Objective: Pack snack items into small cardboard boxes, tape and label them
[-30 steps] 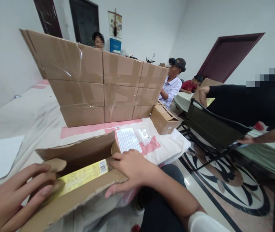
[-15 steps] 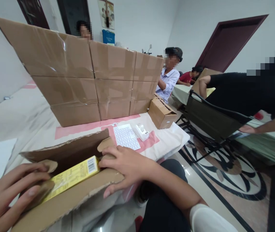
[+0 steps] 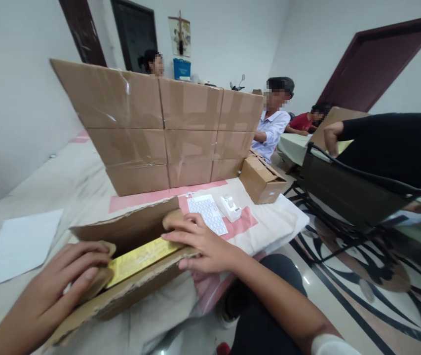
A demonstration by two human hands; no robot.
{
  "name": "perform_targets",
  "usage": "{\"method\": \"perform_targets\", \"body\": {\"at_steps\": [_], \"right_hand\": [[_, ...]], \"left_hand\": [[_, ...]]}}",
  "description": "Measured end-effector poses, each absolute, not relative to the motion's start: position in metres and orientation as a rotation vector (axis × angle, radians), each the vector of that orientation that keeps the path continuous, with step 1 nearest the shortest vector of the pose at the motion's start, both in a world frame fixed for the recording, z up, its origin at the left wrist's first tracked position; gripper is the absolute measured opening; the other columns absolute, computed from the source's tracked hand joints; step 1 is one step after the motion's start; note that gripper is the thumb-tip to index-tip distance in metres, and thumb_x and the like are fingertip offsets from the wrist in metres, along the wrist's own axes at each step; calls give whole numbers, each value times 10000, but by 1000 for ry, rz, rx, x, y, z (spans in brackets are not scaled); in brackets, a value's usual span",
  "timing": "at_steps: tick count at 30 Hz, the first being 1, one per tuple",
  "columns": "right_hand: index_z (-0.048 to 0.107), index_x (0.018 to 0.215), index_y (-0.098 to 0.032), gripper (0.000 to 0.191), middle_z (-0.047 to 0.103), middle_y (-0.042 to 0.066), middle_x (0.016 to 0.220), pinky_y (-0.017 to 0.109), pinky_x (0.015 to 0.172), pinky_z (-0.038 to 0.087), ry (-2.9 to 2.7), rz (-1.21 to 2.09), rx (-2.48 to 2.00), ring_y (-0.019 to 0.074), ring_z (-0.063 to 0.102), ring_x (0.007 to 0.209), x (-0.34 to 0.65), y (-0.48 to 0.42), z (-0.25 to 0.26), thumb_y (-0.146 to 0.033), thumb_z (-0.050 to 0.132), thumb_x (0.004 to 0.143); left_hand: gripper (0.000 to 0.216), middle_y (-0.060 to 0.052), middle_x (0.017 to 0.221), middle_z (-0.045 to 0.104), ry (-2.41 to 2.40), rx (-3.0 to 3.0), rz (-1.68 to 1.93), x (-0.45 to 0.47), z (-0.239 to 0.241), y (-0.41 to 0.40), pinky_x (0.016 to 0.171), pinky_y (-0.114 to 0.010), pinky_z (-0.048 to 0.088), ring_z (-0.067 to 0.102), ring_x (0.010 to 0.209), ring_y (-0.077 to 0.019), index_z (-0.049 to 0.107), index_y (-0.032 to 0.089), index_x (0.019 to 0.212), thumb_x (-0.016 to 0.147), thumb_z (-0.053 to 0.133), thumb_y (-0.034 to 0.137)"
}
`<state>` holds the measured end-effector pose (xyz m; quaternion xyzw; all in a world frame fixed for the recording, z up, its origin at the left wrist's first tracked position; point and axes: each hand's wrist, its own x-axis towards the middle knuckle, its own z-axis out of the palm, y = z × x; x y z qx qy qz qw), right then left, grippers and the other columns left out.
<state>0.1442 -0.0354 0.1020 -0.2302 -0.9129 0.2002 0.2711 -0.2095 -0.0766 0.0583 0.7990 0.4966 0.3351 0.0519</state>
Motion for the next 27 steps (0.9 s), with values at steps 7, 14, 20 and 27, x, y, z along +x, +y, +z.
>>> {"method": "perform_targets", "body": {"at_steps": [7, 14, 20, 27], "right_hand": [[492, 1430, -227, 525, 568, 116, 1337, 458, 1148, 405, -2002, 830, -788, 225, 522, 1310, 126, -36, 80, -402, 610, 950], [260, 1567, -249, 839, 341, 140, 1566, 485, 1231, 323, -1721, 827, -993, 251, 328, 1482, 103, -36, 70, -274, 636, 817], [379, 1540, -198, 766, 457, 141, 1519, 499, 1226, 320, -1749, 784, -944, 254, 385, 1446, 103, -29, 72, -315, 637, 828], [696, 1115, -211, 292, 664, 72, 1326, 463, 1242, 297, -2055, 495, -836, 208, 474, 1355, 112, -23, 74, -394, 524, 966]], "left_hand": [[633, -34, 1295, 668, 1374, 2211, 1029, -208, 77, -84, 1095, -461, 431, 567, 1216, -306, 638, 357, 1210, 977, 136, 665], [694, -181, 1515, 427, 1873, 2287, 1096, -210, 74, -69, 1051, -562, 504, 431, 1414, -397, 372, 243, 1474, 893, 548, 579], [743, -101, 1266, 634, 1765, 2399, 1125, -211, 83, -71, 1106, -555, 427, 591, 1245, -323, 248, 292, 1547, 918, 550, 548], [652, -77, 1261, 655, 1596, 2776, 522, -193, 88, -90, 998, -507, 448, 619, 1102, -328, 602, 364, 1382, 829, 596, 711]]}}
